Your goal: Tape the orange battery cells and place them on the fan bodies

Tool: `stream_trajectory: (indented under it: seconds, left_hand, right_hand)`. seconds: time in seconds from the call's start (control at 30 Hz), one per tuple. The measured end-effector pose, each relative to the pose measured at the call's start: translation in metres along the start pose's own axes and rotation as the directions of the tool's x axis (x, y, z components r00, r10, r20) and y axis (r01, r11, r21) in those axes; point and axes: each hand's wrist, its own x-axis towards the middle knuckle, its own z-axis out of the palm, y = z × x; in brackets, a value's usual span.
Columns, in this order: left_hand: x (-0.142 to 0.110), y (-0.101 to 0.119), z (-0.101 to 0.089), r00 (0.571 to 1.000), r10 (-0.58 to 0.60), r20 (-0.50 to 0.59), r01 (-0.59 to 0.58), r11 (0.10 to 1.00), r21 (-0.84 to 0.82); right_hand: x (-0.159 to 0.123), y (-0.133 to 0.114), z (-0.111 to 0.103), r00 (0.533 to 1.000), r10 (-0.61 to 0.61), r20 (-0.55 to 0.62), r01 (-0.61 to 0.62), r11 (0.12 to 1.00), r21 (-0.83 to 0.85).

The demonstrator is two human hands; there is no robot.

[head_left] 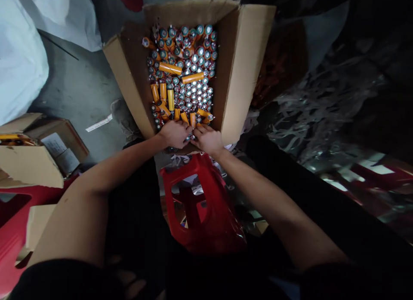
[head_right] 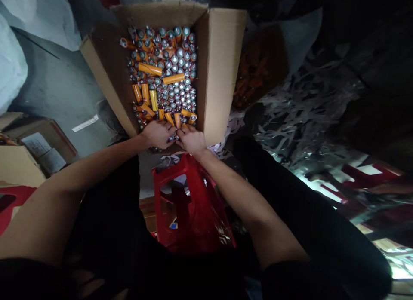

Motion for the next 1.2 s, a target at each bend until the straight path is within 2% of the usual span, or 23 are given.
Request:
stream_trajectory:
  seconds: [0.2,0.43,0.57,0.7,0.8,0.9,0.97,1.07,1.13,1.2]
  left_hand:
    - [-0.001,-0.006,-0.007,0.995,-0.092,-0.047,0.088,0.993,-0.078]
    - [0.006,-0.007,-0.023,0.967,-0.251,-0.053,0.241,0.959,-0.148]
    - [0.007,-0.015,-0.029,0.973,-0.223,-0.056,0.205,0.953,-0.224]
    - [0.002,-0.018,-0.042,0.972,-0.185,-0.144,0.136,0.944,-0.300]
    - [0.000,-0.011,-0.070,0.969,-0.148,-0.197,0.080,0.945,-0.317]
    - [0.007,0.006,-0.110,0.958,-0.102,-0.266,0.013,0.948,-0.317]
    - [0.020,0.023,-0.139,0.950,-0.068,-0.305,-0.034,0.948,-0.317]
    - [0.057,0.052,-0.180,0.936,-0.038,-0.350,-0.085,0.941,-0.327]
    - [0.096,0.071,-0.200,0.905,-0.051,-0.423,-0.113,0.928,-0.354]
    - [0.144,0.083,-0.209,0.865,-0.106,-0.490,-0.113,0.910,-0.398]
  right_hand:
    - [0.014,0.004,-0.013,0.998,0.032,-0.049,-0.027,0.995,0.099]
    - [0.033,0.023,-0.030,0.993,-0.060,-0.106,0.086,0.962,0.260]
    - [0.031,0.031,-0.039,0.978,-0.150,-0.143,0.200,0.869,0.453]
    - [0.024,0.034,-0.052,0.966,-0.158,-0.207,0.253,0.753,0.607]
    - [0.010,0.037,-0.070,0.962,-0.121,-0.245,0.264,0.639,0.723]
    - [-0.014,0.048,-0.097,0.966,-0.035,-0.256,0.235,0.527,0.817]
    - [-0.036,0.064,-0.117,0.961,0.028,-0.275,0.224,0.500,0.836]
    - [-0.067,0.104,-0.144,0.930,0.143,-0.338,0.213,0.538,0.815]
    - [-0.080,0.142,-0.156,0.894,0.221,-0.391,0.200,0.585,0.786]
    - [-0.080,0.185,-0.157,0.837,0.307,-0.454,0.196,0.606,0.771]
